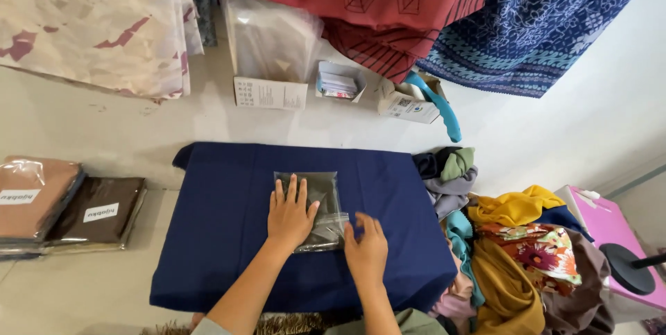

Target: Cleaning garments with a lint roller, folding them, and packaging them into plastic sleeves.

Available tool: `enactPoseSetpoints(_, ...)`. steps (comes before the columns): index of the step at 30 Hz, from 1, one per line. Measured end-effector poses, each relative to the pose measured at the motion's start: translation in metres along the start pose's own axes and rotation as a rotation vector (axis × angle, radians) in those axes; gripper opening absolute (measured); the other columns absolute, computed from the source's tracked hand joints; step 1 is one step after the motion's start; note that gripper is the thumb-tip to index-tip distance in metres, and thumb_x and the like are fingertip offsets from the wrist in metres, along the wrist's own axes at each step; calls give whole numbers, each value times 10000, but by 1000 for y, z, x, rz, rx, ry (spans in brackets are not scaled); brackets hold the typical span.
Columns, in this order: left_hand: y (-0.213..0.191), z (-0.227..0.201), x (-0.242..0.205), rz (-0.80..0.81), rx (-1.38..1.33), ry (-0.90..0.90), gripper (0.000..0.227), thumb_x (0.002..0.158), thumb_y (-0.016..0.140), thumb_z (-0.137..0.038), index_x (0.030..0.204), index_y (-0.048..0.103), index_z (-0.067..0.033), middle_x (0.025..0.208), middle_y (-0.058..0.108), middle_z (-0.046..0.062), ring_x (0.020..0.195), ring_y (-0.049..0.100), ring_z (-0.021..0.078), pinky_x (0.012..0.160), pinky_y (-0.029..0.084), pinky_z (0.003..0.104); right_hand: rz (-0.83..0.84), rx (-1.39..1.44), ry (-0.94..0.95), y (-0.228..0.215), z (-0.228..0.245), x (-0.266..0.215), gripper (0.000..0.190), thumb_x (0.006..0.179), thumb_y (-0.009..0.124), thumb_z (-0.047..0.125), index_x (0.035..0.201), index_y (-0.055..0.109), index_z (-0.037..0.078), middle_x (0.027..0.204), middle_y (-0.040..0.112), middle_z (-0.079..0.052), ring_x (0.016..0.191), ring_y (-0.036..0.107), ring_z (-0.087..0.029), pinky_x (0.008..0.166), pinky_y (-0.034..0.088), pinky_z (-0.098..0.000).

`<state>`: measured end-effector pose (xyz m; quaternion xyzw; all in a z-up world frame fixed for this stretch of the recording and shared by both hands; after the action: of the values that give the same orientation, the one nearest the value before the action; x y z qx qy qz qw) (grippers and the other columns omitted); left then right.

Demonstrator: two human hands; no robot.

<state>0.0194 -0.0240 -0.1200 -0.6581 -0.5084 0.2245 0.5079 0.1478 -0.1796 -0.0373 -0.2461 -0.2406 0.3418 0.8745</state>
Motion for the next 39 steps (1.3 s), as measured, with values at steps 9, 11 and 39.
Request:
enactPoseSetpoints(9, -15, -7, -11, -58, 33, -25, 629, 1020, 429, -390, 1589, 376, -126, 1686, 269, 148, 1545, 162, 477, 1237, 199, 560, 164, -479, -627, 93, 38, 42, 572, 1073, 385, 307, 1591, 388, 65, 1597, 429, -202, 1458, 389, -433, 1148, 341, -610)
enactPoseSetpoints(11, -21, -11, -14, -29, 0, -7, 629, 1031, 361, -355, 1609, 318, -112, 1694, 228, 163, 1541, 141, 493, 1231, 192, 567, 373, -457, -456, 91, 34, 39, 591, 1089, 279, 331, 1642, 273, 123, 1685, 288, -150, 1525, 262, -423, 1194, 234, -656)
enactPoseSetpoints(39, -19, -7, -9, 208, -27, -92, 644, 1054, 279, -401, 1650, 193, -170, 1736, 76, 91, 1584, -12, 400, 1275, 52, 523, 569, -632, -292, 108, 20, 52, 617, 1088, 144, 471, 1662, 203, 252, 1735, 157, 5, 1593, 114, -293, 1258, 156, -594)
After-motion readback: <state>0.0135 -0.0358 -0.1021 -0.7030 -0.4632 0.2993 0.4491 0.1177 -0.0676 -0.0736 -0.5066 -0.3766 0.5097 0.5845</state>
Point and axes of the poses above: each hand's wrist, its own x-axis towards the middle knuckle, its own y-axis out of the palm, z = x × y, the point moved 5 cm from there along x, towards the middle knuckle
